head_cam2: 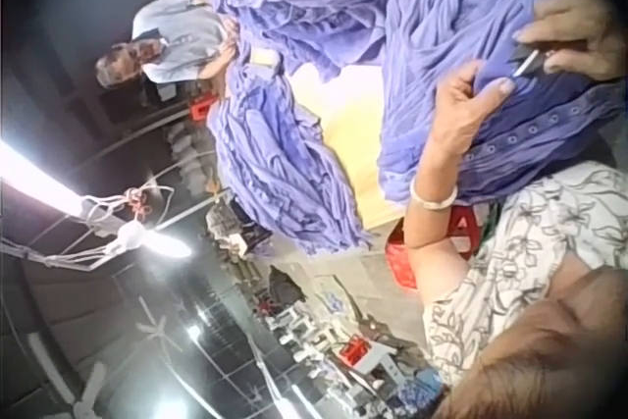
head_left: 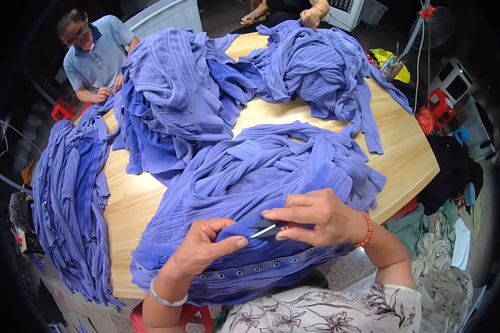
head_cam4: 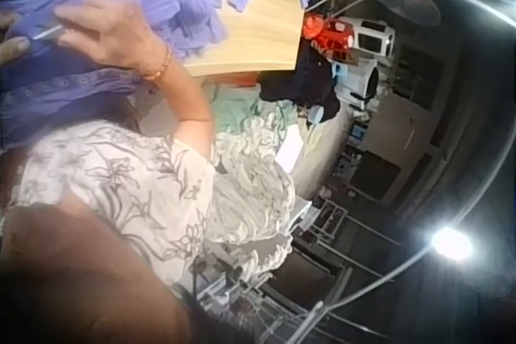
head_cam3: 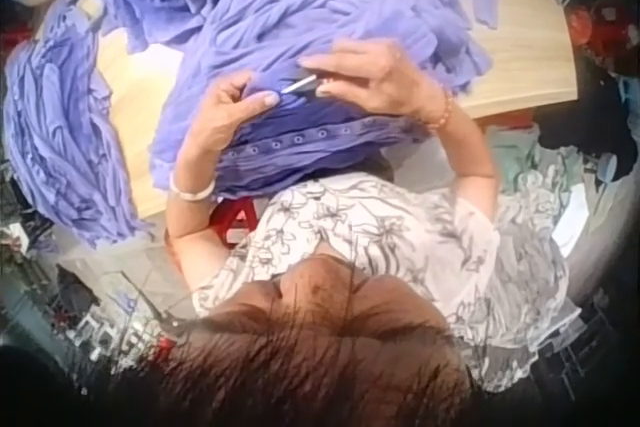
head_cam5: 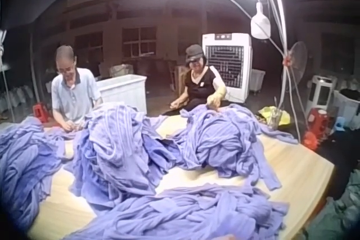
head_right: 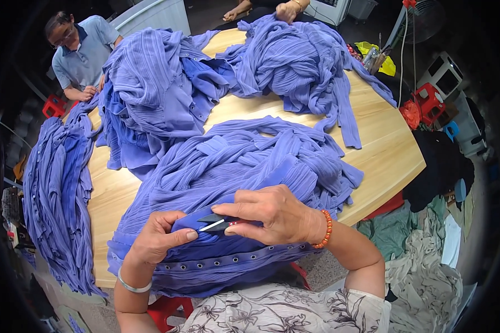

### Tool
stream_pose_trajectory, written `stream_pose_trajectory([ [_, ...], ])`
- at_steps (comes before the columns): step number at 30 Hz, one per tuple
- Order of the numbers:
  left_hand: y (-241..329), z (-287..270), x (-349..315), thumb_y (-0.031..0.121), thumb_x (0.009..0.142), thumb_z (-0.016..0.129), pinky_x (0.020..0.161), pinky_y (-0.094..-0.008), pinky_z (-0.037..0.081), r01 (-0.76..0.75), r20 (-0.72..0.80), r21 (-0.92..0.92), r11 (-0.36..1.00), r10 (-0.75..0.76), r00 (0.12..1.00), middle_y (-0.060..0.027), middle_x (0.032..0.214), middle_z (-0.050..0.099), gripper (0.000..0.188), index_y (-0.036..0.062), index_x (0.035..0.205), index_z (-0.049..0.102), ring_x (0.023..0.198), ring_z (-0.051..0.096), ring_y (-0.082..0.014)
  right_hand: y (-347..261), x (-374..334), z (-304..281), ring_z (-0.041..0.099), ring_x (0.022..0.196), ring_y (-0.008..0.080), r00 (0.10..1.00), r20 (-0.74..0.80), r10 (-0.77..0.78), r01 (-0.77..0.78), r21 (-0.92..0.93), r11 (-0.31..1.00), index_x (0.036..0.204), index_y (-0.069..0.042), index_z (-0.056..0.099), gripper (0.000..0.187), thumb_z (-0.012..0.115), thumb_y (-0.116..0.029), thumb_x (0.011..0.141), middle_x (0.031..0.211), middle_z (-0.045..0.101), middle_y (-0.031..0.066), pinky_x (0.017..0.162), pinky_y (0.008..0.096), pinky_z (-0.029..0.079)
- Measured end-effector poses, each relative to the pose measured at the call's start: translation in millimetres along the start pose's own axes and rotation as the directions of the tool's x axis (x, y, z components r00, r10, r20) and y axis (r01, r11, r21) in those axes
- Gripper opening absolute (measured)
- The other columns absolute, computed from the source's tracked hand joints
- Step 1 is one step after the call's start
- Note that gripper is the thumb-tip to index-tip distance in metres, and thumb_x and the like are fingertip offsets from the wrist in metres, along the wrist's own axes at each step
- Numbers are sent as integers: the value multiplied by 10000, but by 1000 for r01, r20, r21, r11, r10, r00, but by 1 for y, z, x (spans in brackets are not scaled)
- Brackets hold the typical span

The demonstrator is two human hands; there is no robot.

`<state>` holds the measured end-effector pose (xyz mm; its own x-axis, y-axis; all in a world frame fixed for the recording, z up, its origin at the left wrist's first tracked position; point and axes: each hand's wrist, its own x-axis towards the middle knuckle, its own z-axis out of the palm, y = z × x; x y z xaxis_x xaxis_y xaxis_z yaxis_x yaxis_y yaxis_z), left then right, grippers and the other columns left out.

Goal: Trimming excess threads and material from pleated purple garments using small scissors.

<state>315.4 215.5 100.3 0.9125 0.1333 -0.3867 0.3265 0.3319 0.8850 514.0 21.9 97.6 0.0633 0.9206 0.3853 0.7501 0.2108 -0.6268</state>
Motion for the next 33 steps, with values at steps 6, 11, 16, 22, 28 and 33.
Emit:
stream_pose_trajectory([
  [6,2,1,0,126,893,751,656,-183,461,14,-11,-6,1000,-14,1000,7,854,685,183,-8,1014,718,742,580,-33,2,1,6,602,569,195,1000,-4,-29,29,7,1000,1199,-115,711,394,784,-206,823,744,619,35,497,304,444],
  [11,2,0,0,122,896,746,671,-186,471,14,-11,5,1000,-14,1000,7,858,686,181,-7,1020,721,753,585,-34,4,0,4,603,572,192,999,-24,-49,50,59,997,1191,-105,716,384,786,-174,819,726,615,39,499,301,443],
  [16,1,-1,1,117,898,742,679,-189,475,14,-5,-3,1000,-14,1000,7,867,689,181,-5,1031,723,760,589,-36,5,-6,0,615,598,215,998,-56,41,-39,34,999,1222,-156,690,398,762,-248,842,784,607,29,511,325,460],
  [22,0,-1,1,116,896,744,683,-191,478,8,-5,1,1000,-8,1000,4,873,692,185,-7,1033,722,765,593,-39,0,-1,1,611,594,212,1000,-9,16,-16,4,1000,1209,-153,696,378,756,-241,846,777,604,26,501,326,455],
  [28,0,-2,1,114,896,742,690,-193,484,12,1,30,999,-12,1000,2,876,694,178,-8,1024,724,771,597,-41,4,0,6,593,558,190,999,-14,-53,54,69,996,1161,-102,730,351,785,-176,822,728,612,45,498,301,441],
  [33,2,-1,0,114,901,733,691,-191,483,4,-6,19,1000,-4,1000,4,871,692,172,-8,1022,724,766,594,-42,0,0,-1,591,557,189,999,-44,30,-26,87,996,1173,-99,723,371,791,-175,816,727,609,45,499,298,435],
])
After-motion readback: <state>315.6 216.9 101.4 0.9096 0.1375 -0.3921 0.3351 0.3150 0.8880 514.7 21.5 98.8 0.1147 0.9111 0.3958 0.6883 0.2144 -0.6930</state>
